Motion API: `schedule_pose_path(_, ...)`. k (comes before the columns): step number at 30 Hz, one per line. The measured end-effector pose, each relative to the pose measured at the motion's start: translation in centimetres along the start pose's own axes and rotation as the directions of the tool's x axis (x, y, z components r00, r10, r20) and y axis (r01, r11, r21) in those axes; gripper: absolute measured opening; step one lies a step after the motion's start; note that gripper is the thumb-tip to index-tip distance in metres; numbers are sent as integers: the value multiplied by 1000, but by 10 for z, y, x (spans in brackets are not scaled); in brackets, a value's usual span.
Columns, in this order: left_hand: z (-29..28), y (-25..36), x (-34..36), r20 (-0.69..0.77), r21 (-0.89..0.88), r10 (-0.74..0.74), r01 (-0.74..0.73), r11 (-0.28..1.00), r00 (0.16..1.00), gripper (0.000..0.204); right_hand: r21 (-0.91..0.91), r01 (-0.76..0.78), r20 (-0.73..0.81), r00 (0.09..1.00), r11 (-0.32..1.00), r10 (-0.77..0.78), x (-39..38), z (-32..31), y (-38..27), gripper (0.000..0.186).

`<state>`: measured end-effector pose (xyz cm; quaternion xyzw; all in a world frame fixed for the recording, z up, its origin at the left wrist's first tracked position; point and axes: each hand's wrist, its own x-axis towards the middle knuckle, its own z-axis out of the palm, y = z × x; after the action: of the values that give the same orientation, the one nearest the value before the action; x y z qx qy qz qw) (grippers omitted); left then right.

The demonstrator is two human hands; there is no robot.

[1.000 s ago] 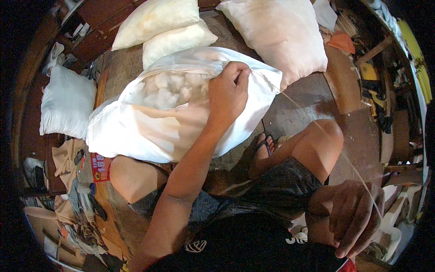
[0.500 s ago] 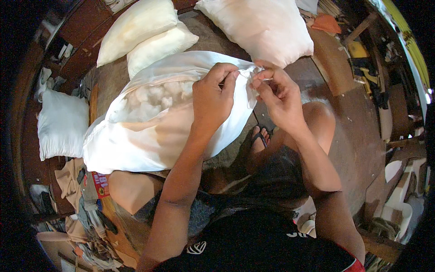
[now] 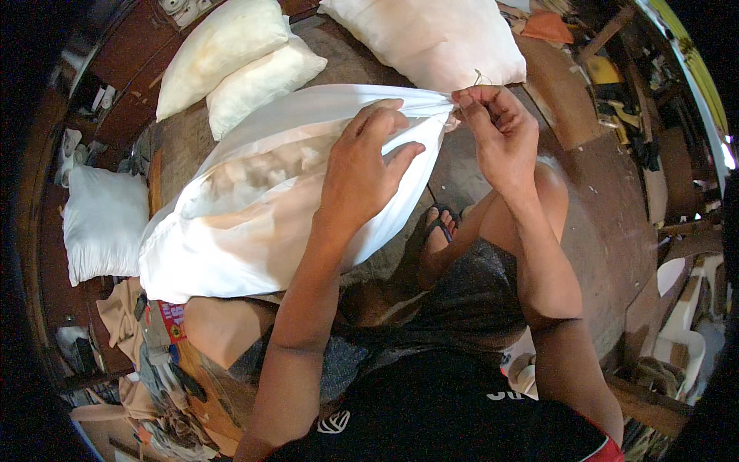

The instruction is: The person hand-sews the opening of a white pillow using a needle and thread. They pull the thread tight to close the seam and then use scissors to cut the excess thread.

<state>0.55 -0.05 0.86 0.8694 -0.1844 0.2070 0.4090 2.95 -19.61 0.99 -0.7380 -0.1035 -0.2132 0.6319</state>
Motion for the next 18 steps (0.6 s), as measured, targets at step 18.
schedule_pose_path(18,-15,-3,0,-69,83,68,-62,995,995,11,21,-24,-16,1000,999,24,3,-3,0,14)
